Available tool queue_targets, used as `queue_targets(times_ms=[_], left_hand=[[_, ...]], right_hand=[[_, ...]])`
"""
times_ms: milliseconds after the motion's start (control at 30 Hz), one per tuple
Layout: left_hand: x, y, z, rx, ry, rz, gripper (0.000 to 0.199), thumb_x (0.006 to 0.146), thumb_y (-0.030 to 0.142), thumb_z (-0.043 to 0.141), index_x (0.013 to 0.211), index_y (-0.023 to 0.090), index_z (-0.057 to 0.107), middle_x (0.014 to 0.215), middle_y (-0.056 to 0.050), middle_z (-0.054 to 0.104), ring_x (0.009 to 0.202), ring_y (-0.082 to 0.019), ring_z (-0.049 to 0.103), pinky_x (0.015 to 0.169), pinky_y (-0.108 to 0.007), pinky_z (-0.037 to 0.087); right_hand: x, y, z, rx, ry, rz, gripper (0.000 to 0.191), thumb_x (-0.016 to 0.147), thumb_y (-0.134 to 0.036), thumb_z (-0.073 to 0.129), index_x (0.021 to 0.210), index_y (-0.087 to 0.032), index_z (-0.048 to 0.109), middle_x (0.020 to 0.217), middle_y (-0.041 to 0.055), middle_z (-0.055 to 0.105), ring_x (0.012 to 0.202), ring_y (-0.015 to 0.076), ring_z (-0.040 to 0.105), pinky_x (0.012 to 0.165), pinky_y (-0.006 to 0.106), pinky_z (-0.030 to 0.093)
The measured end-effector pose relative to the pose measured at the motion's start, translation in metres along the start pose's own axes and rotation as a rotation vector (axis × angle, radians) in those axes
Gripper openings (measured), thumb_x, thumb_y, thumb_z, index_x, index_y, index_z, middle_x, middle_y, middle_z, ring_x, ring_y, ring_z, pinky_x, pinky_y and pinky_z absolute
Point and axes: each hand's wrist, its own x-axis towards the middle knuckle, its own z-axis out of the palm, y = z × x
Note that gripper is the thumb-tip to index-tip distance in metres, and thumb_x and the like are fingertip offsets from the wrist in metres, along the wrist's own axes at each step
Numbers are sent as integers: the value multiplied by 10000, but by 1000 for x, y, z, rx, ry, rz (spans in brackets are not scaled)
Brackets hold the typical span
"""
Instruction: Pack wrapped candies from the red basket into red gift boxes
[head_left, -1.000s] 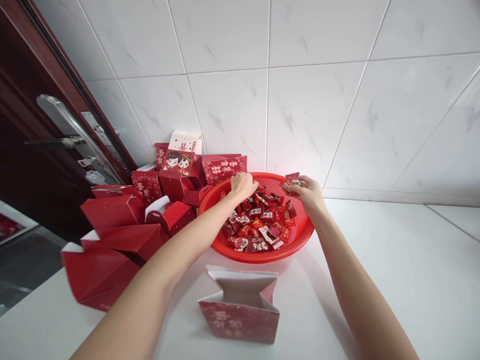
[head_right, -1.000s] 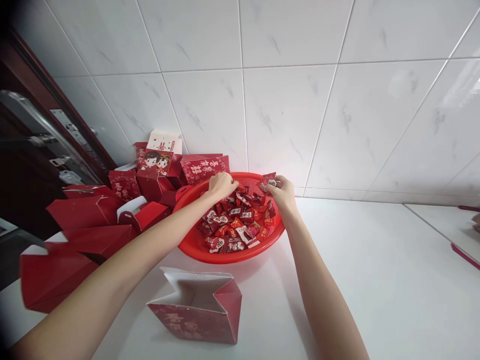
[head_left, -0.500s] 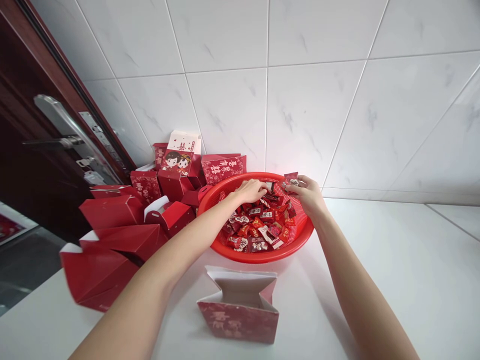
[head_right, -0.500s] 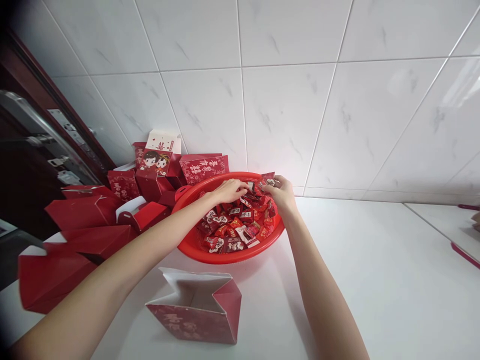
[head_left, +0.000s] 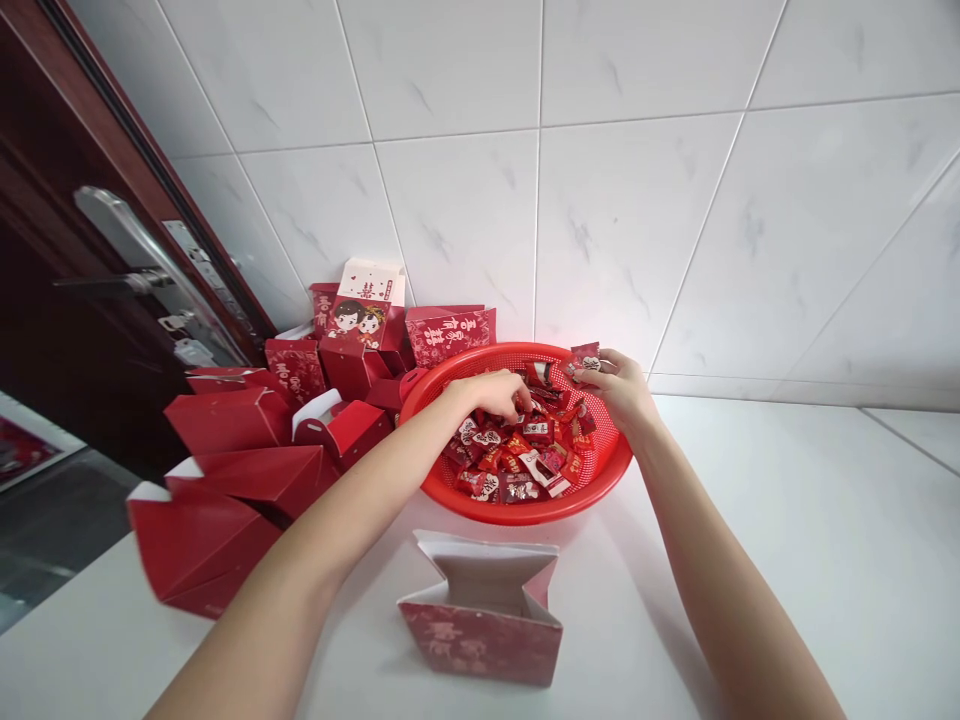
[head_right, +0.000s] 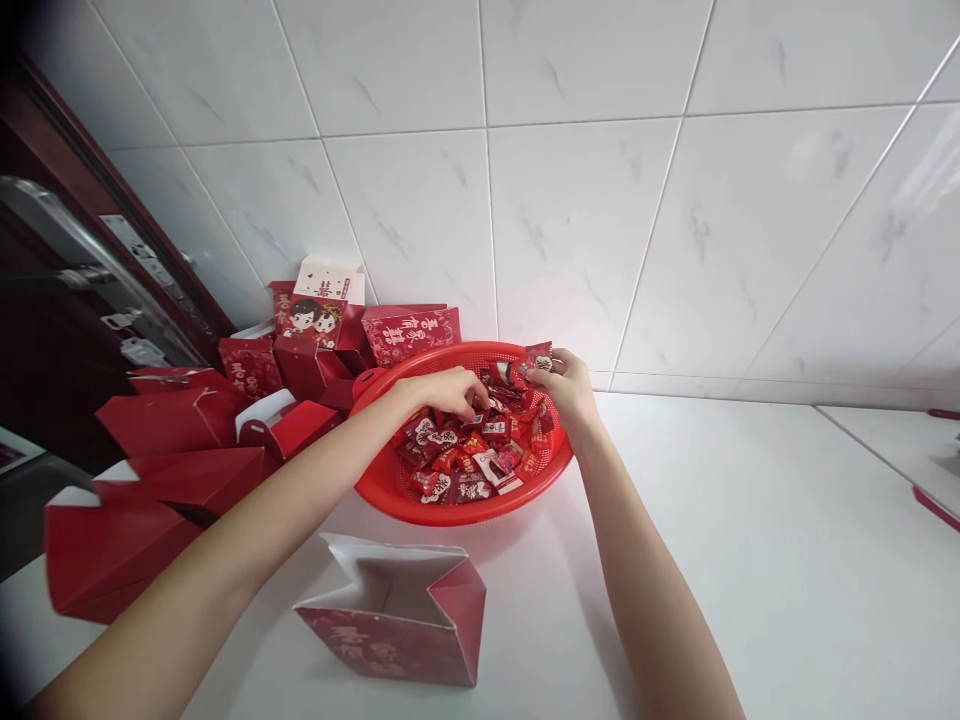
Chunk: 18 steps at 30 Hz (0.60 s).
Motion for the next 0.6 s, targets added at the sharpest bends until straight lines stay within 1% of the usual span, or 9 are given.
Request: queue_targets(times_ms=[133,200,233,300,400,467,533,600], left_hand=[[-3,13,4,168,-32,-27,687,680,319,809,1348,366,656,1120,-10,773,998,-252,711,843,-294,525],[-4,19,8,233,-51,-14,769,667,348,836,1399,382,605,1236,-25,738,1080,-273,688,903,-318,509],[-5,22,9,252,-55,-1,774,670,358,839,1406,374,599,1277,-35,720,1105,-278,678,915,-320,503],[-4,26,12,265,-60,22,681,705,384,818,1362,336,644,1275,-48,719,1104,-277,675,900,-309,502],[-3,29,13,251,-75,46,406,776,383,753,1171,287,751,1147,-37,762,1021,-251,697,824,-275,505],[-3,29,12,238,-80,44,292,802,363,725,1074,269,772,1088,-32,771,977,-237,705,783,-266,503],[-3,28,11,241,-30,-7,238,832,376,695,1022,254,769,1050,-45,772,955,-244,709,782,-283,506],[-3,26,10,253,62,-79,229,873,406,645,983,241,759,1013,-70,768,950,-271,713,803,-322,514]], right_hand=[[0,0,0,-2,-3,5,309,518,-166,813,785,-191,659,759,18,739,696,180,688,661,311,593],[0,0,0,-1,-2,5,301,519,-166,804,782,-192,658,752,14,736,695,175,684,662,306,589],[0,0,0,-4,-3,7,297,521,-165,800,780,-192,657,751,12,735,698,172,683,666,303,587],[0,0,0,-14,-3,10,290,523,-164,791,778,-191,655,750,12,733,706,171,683,673,300,583],[0,0,1,-23,-2,10,289,525,-165,777,786,-187,653,750,16,732,705,172,682,670,298,577],[0,0,1,-29,-4,9,293,522,-169,775,788,-185,652,745,15,732,696,166,677,662,291,571],[0,-1,1,-36,-5,12,297,518,-174,779,784,-190,647,736,8,730,684,162,670,650,287,566],[-1,-1,1,-38,-7,11,300,519,-178,788,780,-197,640,731,2,726,681,165,668,649,293,567]])
